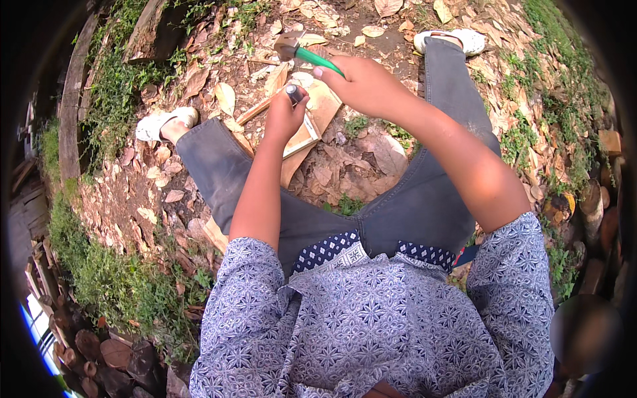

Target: The person sits on the ground and assembles a small wooden box by hammering nails into its corners. They use a hammer and a screwdriver to secure the joints and occasionally inspect the box's alignment.

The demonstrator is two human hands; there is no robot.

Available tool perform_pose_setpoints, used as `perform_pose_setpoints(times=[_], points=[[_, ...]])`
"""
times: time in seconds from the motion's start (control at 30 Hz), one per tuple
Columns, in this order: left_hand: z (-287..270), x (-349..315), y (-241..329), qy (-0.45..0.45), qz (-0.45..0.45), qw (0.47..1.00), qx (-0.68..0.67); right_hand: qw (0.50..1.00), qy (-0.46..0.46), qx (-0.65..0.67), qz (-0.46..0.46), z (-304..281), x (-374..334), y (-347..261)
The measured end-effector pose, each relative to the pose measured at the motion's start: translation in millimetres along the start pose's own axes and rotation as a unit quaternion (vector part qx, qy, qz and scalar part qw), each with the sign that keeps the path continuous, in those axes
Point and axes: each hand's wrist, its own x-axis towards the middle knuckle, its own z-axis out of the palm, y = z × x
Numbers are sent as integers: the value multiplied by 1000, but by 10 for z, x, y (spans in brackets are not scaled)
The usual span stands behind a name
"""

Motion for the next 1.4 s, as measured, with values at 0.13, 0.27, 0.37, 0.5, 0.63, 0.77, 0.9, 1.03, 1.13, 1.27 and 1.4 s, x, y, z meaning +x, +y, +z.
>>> perform_pose_setpoints(times=[0.13,0.27,0.37,0.5,0.63,0.77,0.9,1.03,1.13,1.27,1.4], points=[[71,-71,-38,37,-96,991,-86,962,125,242,-19,16,-183,-98],[13,-293,-256,104,-116,958,-240,962,65,255,76,119,-405,78],[113,-328,-23,94,-53,977,-184,939,23,312,143,149,-587,242],[99,-222,406,58,-31,997,-35,906,28,381,184,146,-765,288],[-37,-137,502,42,11,999,20,894,21,411,175,126,-817,285],[-74,-172,514,-3,-18,999,49,883,17,430,186,70,-865,243],[-20,-220,467,7,-22,999,26,878,20,438,193,53,-885,247],[13,-234,459,8,-19,999,28,876,21,441,195,34,-907,267],[19,-242,437,8,-22,1000,21,870,20,452,194,39,-912,274],[27,-256,430,2,-19,1000,11,872,21,449,195,50,-903,282],[19,-277,482,-7,-29,999,19,871,16,452,192,61,-890,268]])
